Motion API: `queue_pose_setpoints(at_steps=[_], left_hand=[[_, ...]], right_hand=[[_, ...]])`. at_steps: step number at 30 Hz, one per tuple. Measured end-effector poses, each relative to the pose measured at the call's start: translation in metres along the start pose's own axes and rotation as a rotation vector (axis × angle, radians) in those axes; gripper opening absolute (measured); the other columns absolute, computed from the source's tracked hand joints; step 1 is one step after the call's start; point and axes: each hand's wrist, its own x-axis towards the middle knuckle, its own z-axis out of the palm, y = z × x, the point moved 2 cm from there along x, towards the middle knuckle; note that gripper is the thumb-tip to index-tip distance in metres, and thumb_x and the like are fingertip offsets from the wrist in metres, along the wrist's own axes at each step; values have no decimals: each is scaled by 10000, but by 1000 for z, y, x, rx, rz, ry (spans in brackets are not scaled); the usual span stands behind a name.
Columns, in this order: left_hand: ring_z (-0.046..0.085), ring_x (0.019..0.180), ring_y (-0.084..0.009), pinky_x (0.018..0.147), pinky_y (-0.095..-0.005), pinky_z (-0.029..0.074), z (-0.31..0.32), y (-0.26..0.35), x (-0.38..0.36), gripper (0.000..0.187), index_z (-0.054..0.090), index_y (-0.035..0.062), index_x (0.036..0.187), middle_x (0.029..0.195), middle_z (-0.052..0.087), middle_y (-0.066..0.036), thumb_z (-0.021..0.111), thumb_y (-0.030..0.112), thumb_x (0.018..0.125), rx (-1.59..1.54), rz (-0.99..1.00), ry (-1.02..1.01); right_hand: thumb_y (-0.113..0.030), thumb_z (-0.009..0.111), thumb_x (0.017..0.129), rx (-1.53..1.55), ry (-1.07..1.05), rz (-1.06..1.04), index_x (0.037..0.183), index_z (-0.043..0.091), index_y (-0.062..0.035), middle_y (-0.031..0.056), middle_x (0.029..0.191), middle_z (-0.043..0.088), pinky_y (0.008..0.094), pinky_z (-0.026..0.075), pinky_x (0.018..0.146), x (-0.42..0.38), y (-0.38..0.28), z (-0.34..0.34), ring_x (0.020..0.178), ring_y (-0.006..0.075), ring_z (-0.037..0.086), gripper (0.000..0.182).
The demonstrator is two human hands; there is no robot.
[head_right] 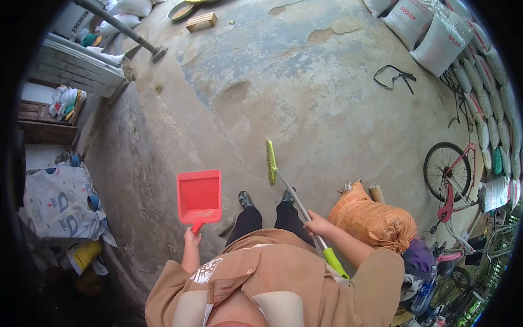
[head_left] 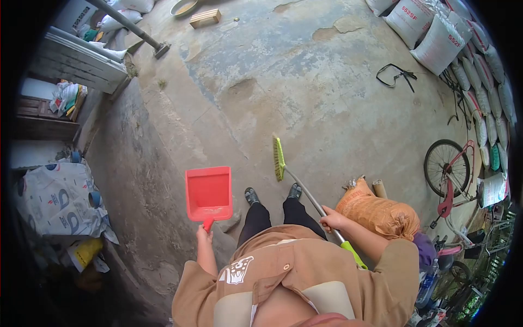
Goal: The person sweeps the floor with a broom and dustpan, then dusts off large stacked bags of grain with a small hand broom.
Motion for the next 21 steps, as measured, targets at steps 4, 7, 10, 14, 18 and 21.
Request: queue_pose_setpoints(at_steps=[4, 7, 10, 14, 18, 21], left_hand=[[532, 761, -169, 648, -330, 387, -15, -47, -28, 227, 516, 154, 951, 878, 572, -14, 469, 286, 773, -97, -178, 33], [546, 773, -172, 700, -344, 384, -30, -70, -43, 225, 523, 151, 936, 874, 589, -14, 472, 300, 776, -106, -237, 84], [550, 768, -173, 709, -343, 389, -44, -64, -60, 216, 523, 145, 931, 870, 586, -20, 469, 291, 783, -192, -233, 81], [531, 759, -165, 699, -336, 381, -58, -69, -76, 210, 506, 140, 933, 855, 565, -20, 474, 278, 778, -252, -200, 139], [521, 749, -170, 713, -335, 376, -48, -78, -64, 217, 497, 146, 946, 856, 558, -15, 474, 287, 783, -326, -175, 147], [528, 766, -165, 711, -327, 376, -24, -67, -62, 219, 497, 147, 956, 875, 565, -13, 464, 289, 792, -293, -179, 96]], right_hand=[[-60, 498, 676, -797, -244, -107, 1262, 297, -38, 161, 690, 557, 342, 422, 417, 40, -30, 18, 481, 221, 546, 620], [-150, 509, 618, -1317, -427, -463, 815, 642, -12, 188, 700, 617, 395, 473, 591, 155, -27, 94, 615, 308, 602, 275], [-134, 461, 645, -1391, -432, -293, 655, 647, -38, 139, 652, 626, 392, 464, 608, 209, -37, 106, 620, 266, 606, 210], [-100, 541, 600, -1427, -227, -227, 676, 670, -52, 154, 696, 630, 398, 460, 584, 261, -88, 12, 626, 269, 604, 158], [-60, 531, 613, -1249, 15, -118, 778, 607, 1, 153, 681, 613, 377, 477, 539, 215, -160, -84, 594, 263, 609, 191], [-11, 466, 660, -1142, 193, -110, 846, 513, 70, 141, 601, 580, 390, 463, 439, 191, -200, -123, 515, 265, 594, 209]])
